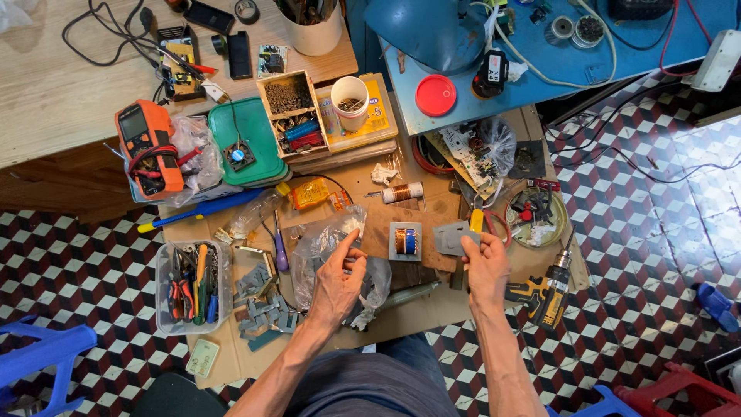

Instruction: The person assembles a small electronic device by hand, inserting gray plastic pieces into a central core with copper windings. They repeatedly pick up pieces from a plastic bag, fit them into the device, and adjust the assembly on a cluttered workbench.

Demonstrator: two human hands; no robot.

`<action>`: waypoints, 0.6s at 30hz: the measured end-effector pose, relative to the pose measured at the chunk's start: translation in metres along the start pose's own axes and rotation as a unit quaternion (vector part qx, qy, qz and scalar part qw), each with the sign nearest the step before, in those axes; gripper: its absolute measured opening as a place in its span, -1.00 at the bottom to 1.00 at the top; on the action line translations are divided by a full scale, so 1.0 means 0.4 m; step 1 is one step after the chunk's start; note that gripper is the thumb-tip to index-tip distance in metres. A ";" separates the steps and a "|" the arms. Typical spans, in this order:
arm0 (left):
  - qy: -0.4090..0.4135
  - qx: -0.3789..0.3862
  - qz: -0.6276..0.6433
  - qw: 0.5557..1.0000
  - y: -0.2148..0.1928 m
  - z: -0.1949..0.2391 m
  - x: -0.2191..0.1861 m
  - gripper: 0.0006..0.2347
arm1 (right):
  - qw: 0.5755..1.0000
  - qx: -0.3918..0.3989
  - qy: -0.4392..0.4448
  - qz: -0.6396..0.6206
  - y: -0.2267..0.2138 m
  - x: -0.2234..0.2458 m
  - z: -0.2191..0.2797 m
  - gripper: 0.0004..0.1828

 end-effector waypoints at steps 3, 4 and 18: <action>0.090 -0.044 -0.019 0.995 -0.002 0.022 -0.057 -0.64 | 0.998 0.031 0.036 -0.045 -0.048 0.017 0.013 -0.69; 0.132 -0.061 -0.034 0.989 0.003 0.032 -0.082 -0.68 | 0.998 0.038 0.038 -0.044 -0.067 0.033 0.029 -0.71; -0.116 0.174 0.239 0.948 0.114 0.025 -0.135 -0.72 | 0.985 0.139 0.061 -0.085 -0.028 0.196 0.212 -0.80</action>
Point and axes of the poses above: each hand's wrist, its own z-axis away from the middle knuckle, its own y-axis out of the palm, x = y × z, the point moved 3 cm from there along -z, towards the middle knuckle, and after that the axes turned 3 degrees about y, right-handed, at the moved point
